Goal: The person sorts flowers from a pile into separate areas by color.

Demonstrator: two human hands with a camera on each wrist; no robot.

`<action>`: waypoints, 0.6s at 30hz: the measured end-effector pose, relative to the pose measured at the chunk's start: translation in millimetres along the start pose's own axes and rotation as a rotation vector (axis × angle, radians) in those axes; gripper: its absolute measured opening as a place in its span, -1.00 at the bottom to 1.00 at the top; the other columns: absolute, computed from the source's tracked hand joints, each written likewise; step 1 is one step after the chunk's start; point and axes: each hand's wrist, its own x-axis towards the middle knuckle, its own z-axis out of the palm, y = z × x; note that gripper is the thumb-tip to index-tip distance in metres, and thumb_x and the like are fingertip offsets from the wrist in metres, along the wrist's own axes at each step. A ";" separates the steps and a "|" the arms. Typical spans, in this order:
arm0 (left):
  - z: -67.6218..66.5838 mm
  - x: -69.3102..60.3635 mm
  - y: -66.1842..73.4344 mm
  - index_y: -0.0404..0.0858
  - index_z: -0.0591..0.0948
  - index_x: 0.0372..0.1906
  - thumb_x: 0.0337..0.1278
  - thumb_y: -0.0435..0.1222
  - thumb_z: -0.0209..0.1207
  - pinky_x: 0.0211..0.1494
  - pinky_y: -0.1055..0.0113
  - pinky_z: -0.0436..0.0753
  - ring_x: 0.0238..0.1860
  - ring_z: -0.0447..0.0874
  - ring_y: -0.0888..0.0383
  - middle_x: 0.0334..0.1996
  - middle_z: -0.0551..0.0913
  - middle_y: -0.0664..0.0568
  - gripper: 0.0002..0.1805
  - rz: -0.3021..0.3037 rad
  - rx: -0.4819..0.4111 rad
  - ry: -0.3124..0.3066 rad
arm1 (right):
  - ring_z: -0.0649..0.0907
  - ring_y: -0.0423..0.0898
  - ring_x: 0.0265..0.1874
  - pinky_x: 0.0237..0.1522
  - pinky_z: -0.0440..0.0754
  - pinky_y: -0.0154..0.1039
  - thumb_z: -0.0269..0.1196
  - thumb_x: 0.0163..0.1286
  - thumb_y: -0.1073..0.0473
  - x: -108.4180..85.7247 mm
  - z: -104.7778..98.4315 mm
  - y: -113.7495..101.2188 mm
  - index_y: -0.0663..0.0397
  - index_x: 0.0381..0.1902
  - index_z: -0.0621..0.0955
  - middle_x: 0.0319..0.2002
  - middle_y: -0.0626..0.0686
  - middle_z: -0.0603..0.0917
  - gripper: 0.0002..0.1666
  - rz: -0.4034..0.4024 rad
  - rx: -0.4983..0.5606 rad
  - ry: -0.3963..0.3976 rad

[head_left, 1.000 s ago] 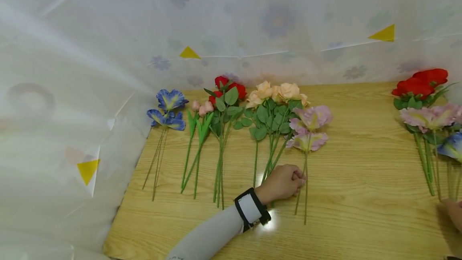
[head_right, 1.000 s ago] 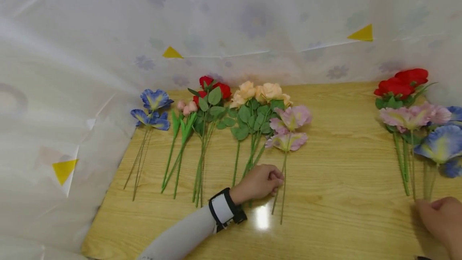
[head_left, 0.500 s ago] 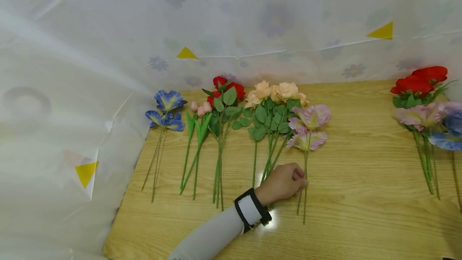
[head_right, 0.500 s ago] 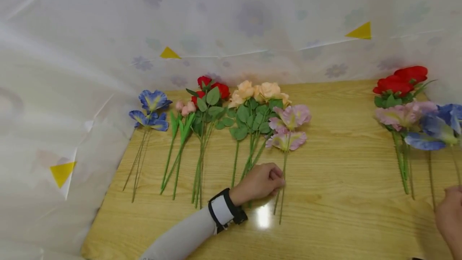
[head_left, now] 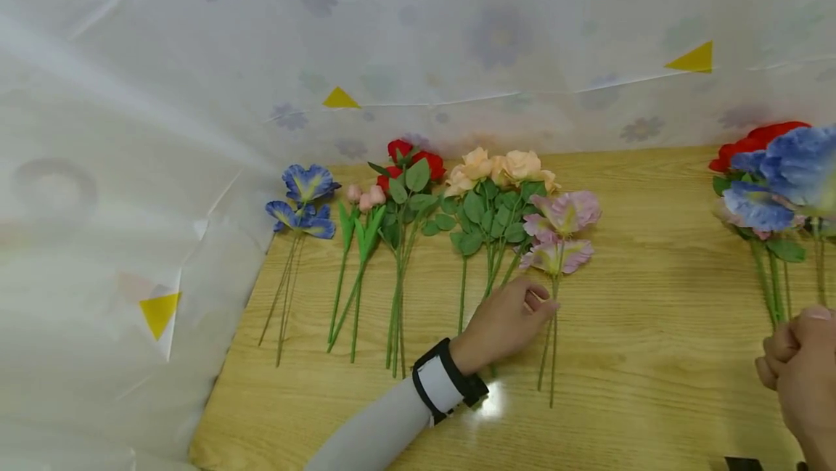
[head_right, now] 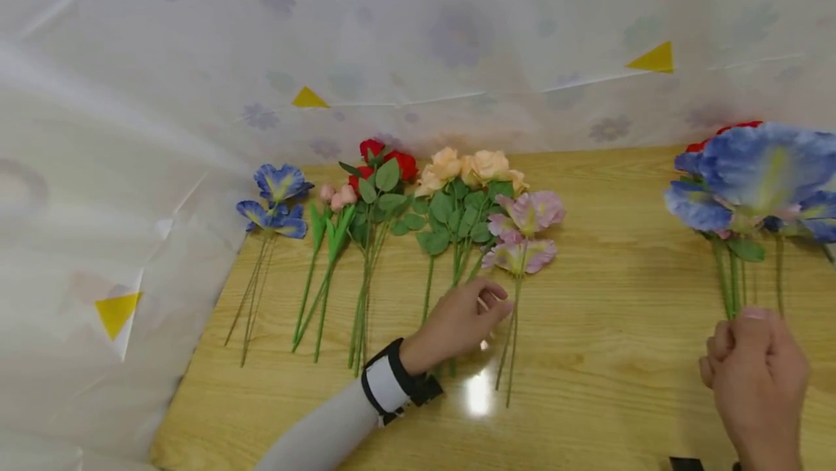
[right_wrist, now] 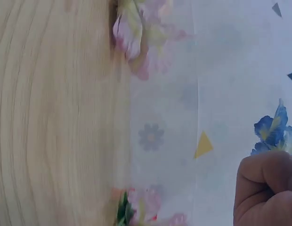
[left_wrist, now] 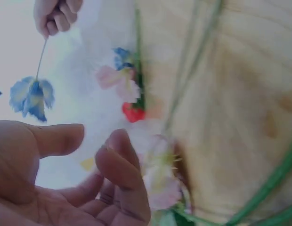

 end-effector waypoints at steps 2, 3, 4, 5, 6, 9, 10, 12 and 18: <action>-3.7 -1.7 5.3 -0.08 0.61 -0.02 0.40 0.02 0.07 -0.33 0.51 0.54 -0.33 0.54 0.44 -0.26 0.59 0.27 -0.68 0.063 -0.048 -0.016 | -0.21 -0.13 -0.84 -0.91 -0.21 -0.40 -0.38 0.64 0.19 -0.2 25.8 -5.2 0.12 -0.60 -0.10 -0.73 -0.03 -0.13 -0.50 0.054 -0.255 0.089; -5.0 -2.8 7.7 -0.07 0.61 -0.02 0.41 0.02 0.06 -0.30 0.53 0.55 -0.31 0.54 0.46 -0.23 0.59 0.27 -0.68 0.097 -0.070 -0.022 | -0.20 -0.13 -0.84 -0.91 -0.18 -0.39 -0.37 0.64 0.18 -0.8 35.0 -4.4 0.12 -0.61 -0.10 -0.73 -0.04 -0.11 -0.49 0.062 -0.269 0.086; -6.3 -3.9 10.4 -0.07 0.61 -0.02 0.42 0.01 0.04 -0.28 0.55 0.55 -0.29 0.54 0.47 -0.20 0.58 0.27 -0.69 0.133 -0.092 -0.027 | -0.17 -0.15 -0.85 -0.91 -0.15 -0.38 -0.38 0.64 0.20 -1.5 43.2 -2.6 0.13 -0.61 -0.08 -0.73 -0.05 -0.09 -0.50 0.044 -0.231 0.056; -7.5 -5.2 13.4 -0.08 0.61 -0.01 0.43 0.00 0.03 -0.25 0.57 0.55 -0.27 0.53 0.48 -0.16 0.58 0.26 -0.70 0.164 -0.107 -0.030 | -0.15 -0.16 -0.85 -0.92 -0.12 -0.38 -0.40 0.63 0.23 -2.4 51.9 -0.5 0.14 -0.61 -0.05 -0.74 -0.06 -0.05 -0.51 0.030 -0.184 0.029; -8.5 -6.8 16.3 -0.08 0.60 0.01 0.44 -0.01 0.01 -0.23 0.58 0.55 -0.24 0.53 0.48 -0.13 0.58 0.24 -0.70 0.196 -0.117 -0.032 | -0.12 -0.18 -0.86 -0.93 -0.09 -0.38 -0.40 0.63 0.27 -3.6 60.0 2.2 0.16 -0.61 -0.01 -0.74 -0.06 -0.01 -0.52 0.021 -0.133 0.014; -11.1 -11.2 24.3 -0.10 0.59 0.06 0.48 -0.02 -0.03 -0.16 0.61 0.53 -0.18 0.53 0.48 -0.06 0.58 0.20 -0.66 0.261 -0.129 -0.026 | -0.04 -0.22 -0.87 -0.93 -0.03 -0.40 -0.47 0.60 0.37 -9.1 79.4 14.6 0.21 -0.56 0.09 -0.73 -0.06 0.09 -0.56 -0.014 -0.002 -0.089; -11.9 -12.6 26.7 -0.10 0.59 0.08 0.48 -0.02 -0.05 -0.15 0.61 0.53 -0.17 0.53 0.47 -0.04 0.58 0.19 -0.65 0.271 -0.132 -0.026 | -0.01 -0.22 -0.87 -0.93 -0.01 -0.41 -0.48 0.59 0.40 -10.8 85.4 19.3 0.23 -0.55 0.11 -0.72 -0.05 0.12 -0.57 -0.022 0.028 -0.122; -13.3 -14.9 30.6 -0.09 0.59 0.12 0.49 0.00 -0.06 -0.13 0.60 0.53 -0.15 0.53 0.47 -0.02 0.58 0.20 -0.62 0.277 -0.147 -0.035 | 0.03 -0.21 -0.87 -0.93 0.02 -0.42 -0.48 0.58 0.42 -14.2 97.7 27.1 0.26 -0.53 0.13 -0.71 -0.04 0.15 -0.58 -0.017 0.009 -0.150; -14.3 -18.7 36.7 -0.08 0.59 0.17 0.50 0.02 -0.10 -0.09 0.58 0.54 -0.12 0.55 0.48 0.02 0.60 0.25 -0.58 0.275 -0.207 -0.082 | 0.10 -0.17 -0.85 -0.90 0.07 -0.40 -0.46 0.56 0.46 -19.1 124.0 42.2 0.32 -0.50 0.16 -0.67 0.00 0.19 -0.61 -0.010 -0.082 -0.202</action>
